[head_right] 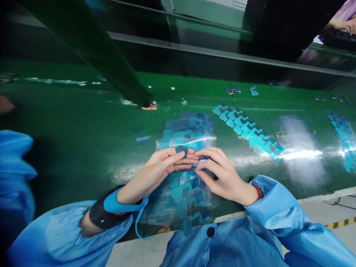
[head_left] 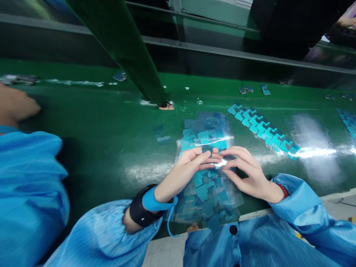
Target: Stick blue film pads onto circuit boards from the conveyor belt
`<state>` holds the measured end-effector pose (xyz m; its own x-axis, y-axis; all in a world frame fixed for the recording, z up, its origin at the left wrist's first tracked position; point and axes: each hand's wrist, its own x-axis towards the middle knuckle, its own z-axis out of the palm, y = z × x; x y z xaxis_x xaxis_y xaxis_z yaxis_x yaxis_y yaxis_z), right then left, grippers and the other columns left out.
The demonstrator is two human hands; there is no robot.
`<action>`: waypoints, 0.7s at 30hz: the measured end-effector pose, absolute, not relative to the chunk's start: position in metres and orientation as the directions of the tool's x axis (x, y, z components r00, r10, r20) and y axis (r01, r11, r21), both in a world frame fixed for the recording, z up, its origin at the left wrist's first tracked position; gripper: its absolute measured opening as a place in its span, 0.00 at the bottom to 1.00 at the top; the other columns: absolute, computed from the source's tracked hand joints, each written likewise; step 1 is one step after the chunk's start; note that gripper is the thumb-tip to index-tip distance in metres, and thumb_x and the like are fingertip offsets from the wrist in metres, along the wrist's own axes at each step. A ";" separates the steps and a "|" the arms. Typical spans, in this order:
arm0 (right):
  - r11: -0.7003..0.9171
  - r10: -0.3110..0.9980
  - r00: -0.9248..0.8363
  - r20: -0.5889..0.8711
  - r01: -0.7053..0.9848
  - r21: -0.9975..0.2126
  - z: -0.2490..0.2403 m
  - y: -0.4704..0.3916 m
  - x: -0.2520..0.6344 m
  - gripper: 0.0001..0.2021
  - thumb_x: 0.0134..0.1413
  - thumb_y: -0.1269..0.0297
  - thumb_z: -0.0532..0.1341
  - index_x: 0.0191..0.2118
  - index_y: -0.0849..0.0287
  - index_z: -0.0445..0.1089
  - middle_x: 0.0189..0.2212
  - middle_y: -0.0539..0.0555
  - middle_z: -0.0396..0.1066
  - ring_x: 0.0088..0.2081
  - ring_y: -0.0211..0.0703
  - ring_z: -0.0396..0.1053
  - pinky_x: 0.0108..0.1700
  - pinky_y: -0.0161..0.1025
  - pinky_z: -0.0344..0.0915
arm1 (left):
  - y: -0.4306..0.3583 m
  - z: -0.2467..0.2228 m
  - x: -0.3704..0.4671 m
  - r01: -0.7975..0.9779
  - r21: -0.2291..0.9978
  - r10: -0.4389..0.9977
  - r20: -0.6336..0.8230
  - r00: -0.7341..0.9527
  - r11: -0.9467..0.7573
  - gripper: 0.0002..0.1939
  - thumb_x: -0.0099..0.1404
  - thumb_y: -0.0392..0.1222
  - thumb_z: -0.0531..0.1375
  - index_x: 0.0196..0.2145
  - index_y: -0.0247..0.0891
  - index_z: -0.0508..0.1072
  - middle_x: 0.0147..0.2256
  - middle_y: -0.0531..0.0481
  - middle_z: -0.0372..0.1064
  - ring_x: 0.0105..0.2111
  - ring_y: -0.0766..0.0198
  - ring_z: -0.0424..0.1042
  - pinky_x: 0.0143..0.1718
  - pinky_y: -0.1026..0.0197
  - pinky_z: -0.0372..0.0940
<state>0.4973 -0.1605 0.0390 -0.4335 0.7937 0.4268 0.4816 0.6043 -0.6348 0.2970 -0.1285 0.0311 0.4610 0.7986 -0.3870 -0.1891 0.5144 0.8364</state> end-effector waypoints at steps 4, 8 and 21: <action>0.578 0.778 -0.496 0.386 0.321 -0.750 0.044 -0.164 0.496 0.04 0.57 0.72 0.60 0.37 0.57 0.68 0.46 0.57 0.72 0.48 0.44 0.70 0.51 0.46 0.68 | -0.127 0.035 0.299 -0.180 0.865 0.849 -0.386 0.360 0.469 0.11 0.62 0.47 0.62 0.36 0.35 0.74 0.38 0.44 0.78 0.37 0.58 0.78 0.40 0.59 0.71; 0.340 0.898 -0.383 0.218 0.288 -0.895 0.041 -0.165 0.496 0.01 0.59 0.69 0.60 0.36 0.58 0.68 0.34 0.53 0.74 0.37 0.39 0.73 0.41 0.38 0.71 | -0.124 0.031 0.302 -0.100 0.928 0.924 -0.339 0.175 0.359 0.22 0.57 0.45 0.66 0.46 0.35 0.66 0.35 0.45 0.77 0.36 0.56 0.78 0.37 0.58 0.72; 0.107 0.993 -0.078 0.085 0.345 -0.933 0.019 -0.165 0.512 0.07 0.48 0.61 0.67 0.31 0.58 0.73 0.23 0.51 0.73 0.23 0.38 0.73 0.26 0.26 0.72 | -0.142 0.043 0.308 0.065 0.998 0.942 -0.044 0.332 0.024 0.05 0.57 0.39 0.61 0.30 0.37 0.77 0.36 0.43 0.74 0.35 0.59 0.72 0.36 0.61 0.67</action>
